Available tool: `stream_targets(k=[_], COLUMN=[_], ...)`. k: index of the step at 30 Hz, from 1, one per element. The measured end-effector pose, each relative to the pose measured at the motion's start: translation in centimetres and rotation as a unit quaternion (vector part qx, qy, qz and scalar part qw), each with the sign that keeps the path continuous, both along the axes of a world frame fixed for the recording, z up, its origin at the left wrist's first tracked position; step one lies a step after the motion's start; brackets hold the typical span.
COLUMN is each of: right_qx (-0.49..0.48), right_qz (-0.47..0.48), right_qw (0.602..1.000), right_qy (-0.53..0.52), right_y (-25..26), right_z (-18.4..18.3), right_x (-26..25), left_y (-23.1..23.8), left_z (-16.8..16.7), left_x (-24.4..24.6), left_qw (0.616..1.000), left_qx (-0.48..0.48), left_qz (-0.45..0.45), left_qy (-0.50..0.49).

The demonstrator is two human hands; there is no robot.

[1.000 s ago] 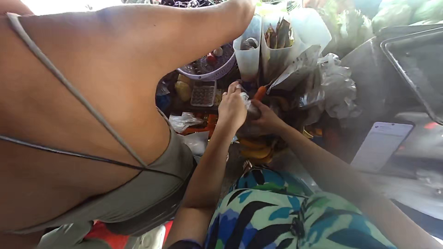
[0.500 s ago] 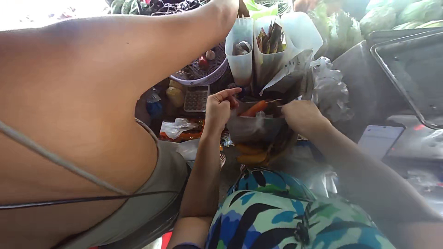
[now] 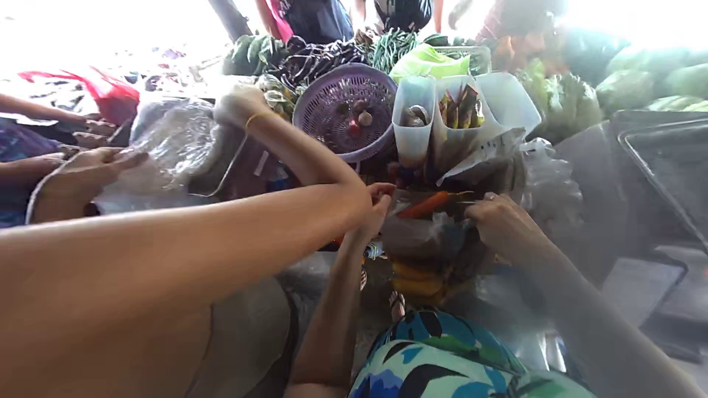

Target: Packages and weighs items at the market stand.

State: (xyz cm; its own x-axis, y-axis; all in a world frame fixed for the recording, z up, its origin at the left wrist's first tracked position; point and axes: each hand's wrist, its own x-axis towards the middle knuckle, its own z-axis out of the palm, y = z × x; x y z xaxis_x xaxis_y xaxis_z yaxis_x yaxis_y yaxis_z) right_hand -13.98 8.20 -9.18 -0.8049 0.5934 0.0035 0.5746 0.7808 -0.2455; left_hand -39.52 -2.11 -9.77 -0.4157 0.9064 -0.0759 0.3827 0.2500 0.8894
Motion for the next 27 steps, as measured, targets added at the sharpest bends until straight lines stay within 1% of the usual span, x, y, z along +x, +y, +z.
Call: stream_targets(k=[2,4,7,9,11,13,15,17,18,20,21,23,25,27], right_qx=[0.003,0.023,0.034,0.056,0.083,0.103,0.125,0.142,0.137,0.098,0.072,0.040,0.030,0.033], right_qz=[0.005,0.015,0.016,0.018,0.013,0.002,-0.006,-0.015,-0.021,-0.025,-0.025,-0.030,-0.038,-0.042], right_qw=[1.000,0.999,0.998,0.996,0.993,0.989,0.983,0.978,0.978,0.984,0.987,0.990,0.989,0.988], right_qy=[0.002,0.020,0.052,0.065,0.085,0.110,0.137,0.153,0.155,0.145,0.138,0.135,0.137,0.143], right_y=[-0.1,-0.2,-0.5,-0.7,-0.9,-1.3,-1.7,-2.2,-2.6,-3.5,-3.9,-4.6,-5.2,-5.6], right_z=[-0.4,-1.0,-1.8,-2.3,-2.6,-2.6,-2.7,-2.8,-2.6,-1.8,-1.3,-0.7,-0.5,-0.3], right_x=[0.0,0.0,0.0,0.0,0.0,0.1,0.5,1.1,1.4,2.0,2.2,2.6,3.1,3.6], left_y=[0.6,1.7,4.6,7.5,11.1,15.1,19.1,22.5,23.8,25.9,26.6,27.7,28.2,28.3], left_z=[0.0,0.1,0.6,1.0,1.4,1.5,1.2,0.3,-0.1,-0.6,-1.1,-2.5,-3.3,-3.3], left_x=[0.0,-0.6,-3.2,-5.8,-8.9,-11.9,-14.5,-16.5,-17.1,-18.0,-18.3,-19.2,-19.5,-19.7], left_qw=[1.000,0.999,0.989,0.982,0.977,0.971,0.959,0.946,0.938,0.918,0.910,0.908,0.912,0.915], left_qx=[-0.009,0.008,0.028,0.032,-0.005,-0.078,-0.161,-0.202,-0.218,-0.252,-0.260,-0.244,-0.228,-0.221], left_qz=[0.002,0.024,0.059,0.081,0.107,0.121,0.101,0.044,0.011,-0.041,-0.058,-0.081,-0.082,-0.095], left_qy=[0.000,0.044,0.135,0.167,0.182,0.192,0.211,0.248,0.271,0.303,0.318,0.331,0.332,0.325])
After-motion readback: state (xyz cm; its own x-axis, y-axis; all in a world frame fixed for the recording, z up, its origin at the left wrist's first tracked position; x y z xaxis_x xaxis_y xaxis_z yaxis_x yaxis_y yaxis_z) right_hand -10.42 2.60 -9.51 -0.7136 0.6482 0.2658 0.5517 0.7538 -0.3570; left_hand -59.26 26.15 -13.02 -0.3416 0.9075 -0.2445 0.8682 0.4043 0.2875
